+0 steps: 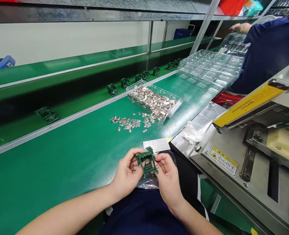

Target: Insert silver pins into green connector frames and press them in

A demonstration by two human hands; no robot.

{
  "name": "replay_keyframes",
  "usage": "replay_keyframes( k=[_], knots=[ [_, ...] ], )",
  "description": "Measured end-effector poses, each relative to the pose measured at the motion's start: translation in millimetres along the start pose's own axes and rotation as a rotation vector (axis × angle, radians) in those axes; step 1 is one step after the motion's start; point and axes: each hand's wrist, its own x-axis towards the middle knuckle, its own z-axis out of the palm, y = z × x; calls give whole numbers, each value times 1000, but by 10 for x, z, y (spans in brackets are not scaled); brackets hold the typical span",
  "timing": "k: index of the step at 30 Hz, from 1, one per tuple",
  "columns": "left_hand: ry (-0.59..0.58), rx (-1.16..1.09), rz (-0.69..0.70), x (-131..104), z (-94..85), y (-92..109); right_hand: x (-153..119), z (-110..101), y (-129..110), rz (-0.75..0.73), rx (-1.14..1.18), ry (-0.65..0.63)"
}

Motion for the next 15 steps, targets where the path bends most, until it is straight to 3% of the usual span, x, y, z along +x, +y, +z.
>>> replay_keyframes(
  k=[2, 4, 7, 9, 12, 15],
  knots=[
    [31, -5, 25, 221, 74, 4, -7, -164, 74, -35, -65, 93],
    [51, 0, 65, 515, 180, -32, 13, -311, 169, 26, -74, 170],
    [-9, 27, 122, 941, 375, -168, 111, -435, 290, 229, -12, 157],
    [-49, 43, 132, 1106, 493, -279, 202, -453, 331, 297, 26, 122],
    [-60, 81, 122, 1104, 584, -397, 304, -445, 341, 309, 56, 88],
    [-58, 149, 112, 914, 565, -426, 323, -448, 327, 335, 82, 21]
  ],
)
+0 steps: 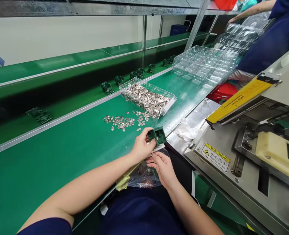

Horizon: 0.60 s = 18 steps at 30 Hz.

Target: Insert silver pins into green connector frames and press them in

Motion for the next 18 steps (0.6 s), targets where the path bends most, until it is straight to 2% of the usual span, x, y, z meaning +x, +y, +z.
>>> replay_keyframes(
  k=[4, 8, 18],
  knots=[
    [29, 138, 4, -224, -84, 48, -50, -23, 0, 104, -5, -150],
    [57, 207, 18, -278, -153, 71, -57, -27, 11, 204, -5, -271],
    [20, 323, 90, -286, -176, 15, 158, -45, -28, 323, -77, -341]
  ],
)
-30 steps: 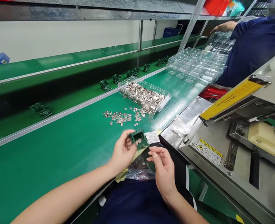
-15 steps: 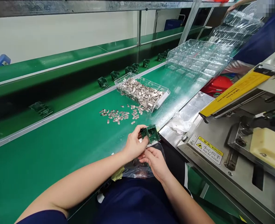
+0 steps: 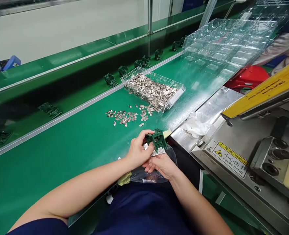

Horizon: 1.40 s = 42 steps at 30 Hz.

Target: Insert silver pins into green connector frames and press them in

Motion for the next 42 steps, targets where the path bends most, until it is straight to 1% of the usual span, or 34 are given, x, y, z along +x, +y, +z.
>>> replay_keyframes(
  k=[3, 5, 10, 14, 17, 20, 22, 24, 26, 28, 31, 33, 35, 37, 42],
  knots=[
    [1, 9, -4, -1, -2, -12, 30, 0, 0, 14, -39, 42],
    [2, 19, -2, 5, -4, -11, 61, -12, 42, 9, -72, 85],
    [10, 58, 35, 68, -5, -8, 140, -116, 268, -36, -158, 228],
    [28, 49, 54, 176, -4, -36, 113, -211, 413, -63, -230, 289],
    [87, -58, 26, 228, -16, -43, 38, -271, 428, -112, -328, 353],
    [170, -272, -19, 165, -72, 15, -104, -286, 348, -216, -448, 432],
    [214, -408, -48, 42, -129, 75, -241, -230, 246, -314, -517, 475],
    [234, -496, -92, -117, -182, 122, -389, -108, 122, -437, -557, 525],
    [211, -553, -149, -266, -212, 141, -516, 61, -7, -551, -554, 575],
    [174, -596, -192, -369, -222, 140, -593, 236, -122, -644, -544, 594],
    [130, -652, -199, -427, -224, 136, -602, 429, -238, -780, -625, 557],
    [120, -684, -190, -427, -231, 145, -558, 496, -271, -903, -711, 543],
    [121, -703, -177, -425, -242, 161, -499, 537, -271, -999, -738, 561],
    [122, -693, -147, -432, -250, 178, -440, 579, -247, -1018, -707, 592],
    [122, -661, -74, -482, -244, 205, -325, 715, -147, -879, -635, 641]
  ],
)
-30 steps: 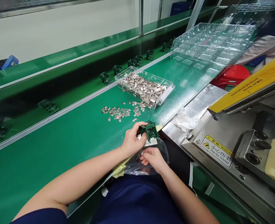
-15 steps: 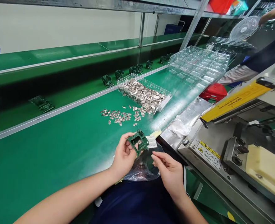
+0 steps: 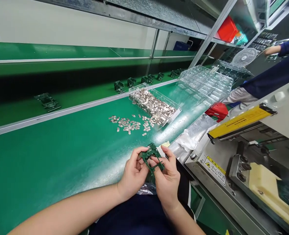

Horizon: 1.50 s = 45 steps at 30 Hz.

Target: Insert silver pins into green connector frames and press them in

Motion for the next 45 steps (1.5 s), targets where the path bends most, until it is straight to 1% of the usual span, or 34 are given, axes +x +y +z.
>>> replay_keyframes(
  k=[3, 6, 9, 13, 15, 18, 19, 21, 23, 25, 27, 29, 31, 32, 33, 34, 35, 37, 38, 39, 40, 41, 42, 43, 44, 45],
  knots=[
    [8, -15, 20, -30, 2, -6, -22, 70, 21, 36, 48, 31],
    [2, -15, 22, -47, 5, -13, -32, 90, 53, 23, 89, 59],
    [-28, -22, 20, -58, 24, -13, -55, 89, 71, 7, 128, 60],
    [-52, -42, 12, -87, 57, -20, -77, 100, 61, 20, 285, 108],
    [-63, -30, 1, -106, 62, -34, -62, 105, 52, 83, 402, 66],
    [-97, -1, -30, -112, 60, -39, -3, 54, 51, 207, 528, -65],
    [-109, 5, -40, -101, 65, -28, 21, 5, 56, 230, 549, -112],
    [-130, 9, -62, -57, 95, 18, 70, -163, 67, 207, 531, -210],
    [-176, 19, -95, 9, 166, 88, 107, -428, 68, 104, 411, -306],
    [-301, 70, -144, 80, 288, 162, 115, -771, 35, -33, 218, -372],
    [-492, 161, -172, 148, 467, 219, 76, -1155, -43, -142, 22, -361],
    [-710, 227, -183, 228, 709, 258, -20, -1546, -152, -200, -122, -278],
    [-940, 192, -191, 334, 1024, 291, -169, -1928, -256, -220, -199, -137],
    [-1042, 159, -181, 394, 1214, 309, -259, -2113, -295, -221, -213, -40],
    [-1115, 139, -147, 455, 1423, 329, -353, -2295, -323, -228, -219, 91],
    [-1149, 145, -83, 512, 1650, 346, -444, -2474, -339, -249, -218, 256],
    [-1149, 182, 7, 563, 1889, 359, -526, -2647, -344, -276, -209, 442],
    [-1105, 304, 205, 641, 2377, 354, -638, -2968, -331, -345, -176, 817],
    [-1090, 362, 281, 668, 2609, 334, -660, -3108, -320, -369, -164, 964],
    [-1093, 408, 325, 689, 2819, 305, -659, -3227, -309, -378, -159, 1066],
    [-1109, 444, 336, 706, 2999, 272, -637, -3324, -300, -373, -160, 1126],
    [-1129, 465, 320, 719, 3140, 242, -597, -3398, -294, -359, -169, 1146],
    [-1139, 463, 287, 731, 3234, 222, -544, -3450, -292, -340, -186, 1132],
    [-1132, 437, 246, 744, 3274, 216, -483, -3484, -293, -313, -210, 1097],
    [-1108, 387, 201, 758, 3258, 226, -416, -3504, -296, -281, -240, 1047],
    [-1071, 316, 159, 776, 3186, 251, -346, -3516, -301, -242, -277, 985]
  ],
)
